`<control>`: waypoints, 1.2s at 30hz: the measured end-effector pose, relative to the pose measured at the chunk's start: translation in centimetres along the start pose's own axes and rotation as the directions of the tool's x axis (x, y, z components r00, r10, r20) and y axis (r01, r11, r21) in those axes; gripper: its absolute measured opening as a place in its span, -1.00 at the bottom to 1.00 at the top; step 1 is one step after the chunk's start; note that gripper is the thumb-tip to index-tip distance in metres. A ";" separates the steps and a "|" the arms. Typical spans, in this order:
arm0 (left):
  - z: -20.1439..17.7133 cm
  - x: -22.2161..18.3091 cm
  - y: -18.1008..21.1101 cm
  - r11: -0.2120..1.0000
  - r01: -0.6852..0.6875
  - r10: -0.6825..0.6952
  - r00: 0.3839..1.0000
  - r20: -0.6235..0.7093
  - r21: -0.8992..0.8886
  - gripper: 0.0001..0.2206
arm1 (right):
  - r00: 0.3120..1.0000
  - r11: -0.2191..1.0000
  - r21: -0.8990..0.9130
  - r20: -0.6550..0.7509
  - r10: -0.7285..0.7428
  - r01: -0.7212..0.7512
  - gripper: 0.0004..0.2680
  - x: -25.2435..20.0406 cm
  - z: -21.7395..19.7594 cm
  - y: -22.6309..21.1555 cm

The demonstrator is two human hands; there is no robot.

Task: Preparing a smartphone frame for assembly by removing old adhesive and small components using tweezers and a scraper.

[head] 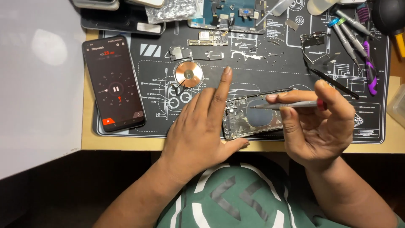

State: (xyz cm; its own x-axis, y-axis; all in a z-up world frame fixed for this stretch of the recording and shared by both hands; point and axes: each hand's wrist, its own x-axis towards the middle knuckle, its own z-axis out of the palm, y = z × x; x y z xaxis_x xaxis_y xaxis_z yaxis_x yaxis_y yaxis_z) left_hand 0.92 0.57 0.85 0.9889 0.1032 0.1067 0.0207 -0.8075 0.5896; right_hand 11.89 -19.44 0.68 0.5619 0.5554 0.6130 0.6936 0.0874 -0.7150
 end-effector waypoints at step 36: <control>-0.3 -0.3 -0.5 0.970 0.015 -0.032 0.997 -0.067 -0.242 0.10 | 0.971 0.984 0.094 -0.172 0.167 -0.153 -0.61 0.4 0.0 0.4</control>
State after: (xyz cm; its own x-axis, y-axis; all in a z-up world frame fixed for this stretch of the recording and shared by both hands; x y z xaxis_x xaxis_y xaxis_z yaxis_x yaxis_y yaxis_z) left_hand 0.55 1.12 0.80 0.9758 0.1673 0.1409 -0.0009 -0.6412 0.7674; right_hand 12.37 -19.18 0.64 0.7389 0.4115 0.5335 0.5542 0.0793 -0.8286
